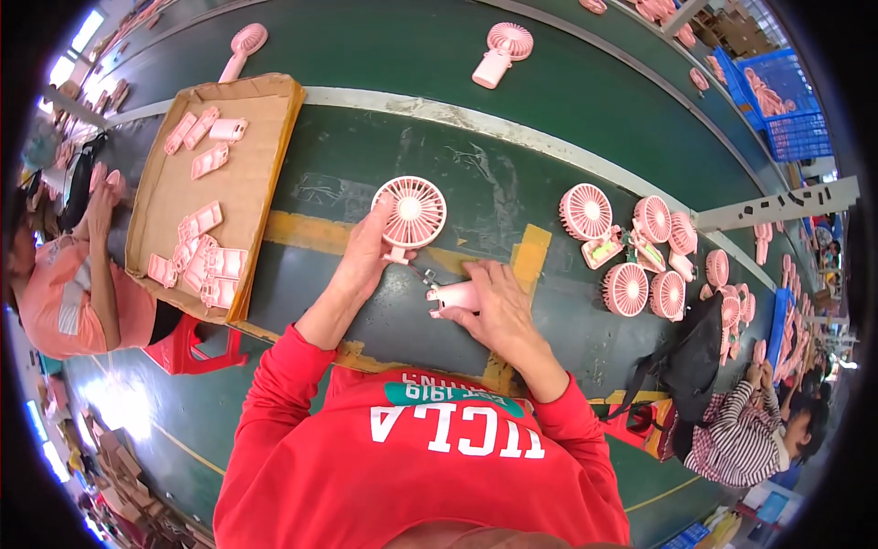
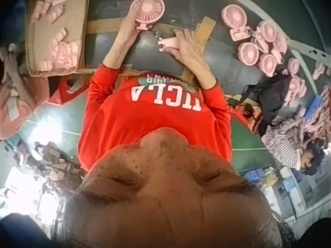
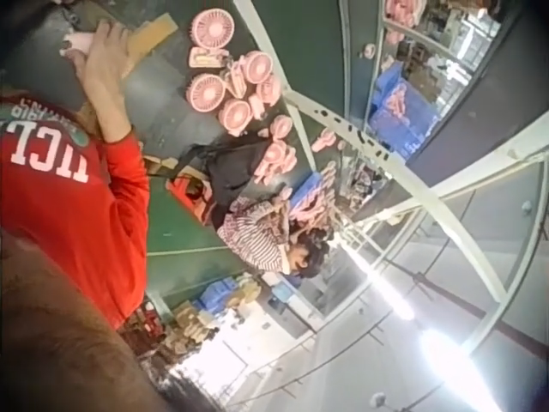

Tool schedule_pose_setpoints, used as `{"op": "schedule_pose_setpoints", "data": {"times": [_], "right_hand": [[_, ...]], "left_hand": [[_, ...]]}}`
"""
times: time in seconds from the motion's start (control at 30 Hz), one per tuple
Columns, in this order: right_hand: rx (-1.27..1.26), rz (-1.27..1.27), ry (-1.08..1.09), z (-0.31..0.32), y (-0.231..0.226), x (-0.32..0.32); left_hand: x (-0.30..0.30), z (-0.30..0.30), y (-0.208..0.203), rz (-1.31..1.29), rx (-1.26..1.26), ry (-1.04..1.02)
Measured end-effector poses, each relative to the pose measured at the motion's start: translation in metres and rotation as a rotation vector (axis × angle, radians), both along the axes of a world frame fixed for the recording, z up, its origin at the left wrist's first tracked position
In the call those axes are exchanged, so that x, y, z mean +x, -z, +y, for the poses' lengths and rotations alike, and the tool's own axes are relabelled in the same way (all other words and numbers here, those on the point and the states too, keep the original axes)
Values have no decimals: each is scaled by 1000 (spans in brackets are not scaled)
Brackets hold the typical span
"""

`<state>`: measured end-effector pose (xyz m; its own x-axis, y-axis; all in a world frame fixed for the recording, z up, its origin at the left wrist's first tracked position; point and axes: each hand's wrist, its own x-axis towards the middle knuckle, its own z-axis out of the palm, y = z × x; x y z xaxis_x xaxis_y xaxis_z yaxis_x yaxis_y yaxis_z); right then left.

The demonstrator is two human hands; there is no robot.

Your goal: The person assembles mini handheld fans by fitting the fan head and internal electronic components into the handle casing by hand, snapping the handle cover onto the casing, turning on the fan, and placing the assembled fans onto a conveyor belt.

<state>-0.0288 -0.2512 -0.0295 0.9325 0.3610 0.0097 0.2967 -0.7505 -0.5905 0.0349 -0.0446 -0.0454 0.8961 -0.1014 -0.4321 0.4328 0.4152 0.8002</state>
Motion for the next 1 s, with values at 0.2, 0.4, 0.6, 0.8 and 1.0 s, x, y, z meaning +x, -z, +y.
{"op": "schedule_pose_setpoints", "data": {"times": [0.2, 0.4, 0.6, 0.8, 1.0], "right_hand": [[-85, -65, -166, 8, 2, 0], [45, 72, -23, 2, 5, 8], [616, 455, 125, -9, 23, 1], [1062, 843, 279, -9, 10, 5], [1047, 1049, 97, -14, 24, 2]], "left_hand": [[5, 1, -3, -32, -230, 39], [7, 6, -5, -59, -331, 2], [5, 2, -9, -36, -437, 25], [6, -5, -15, 49, -467, 43], [3, -5, -14, 81, -485, 69]]}}
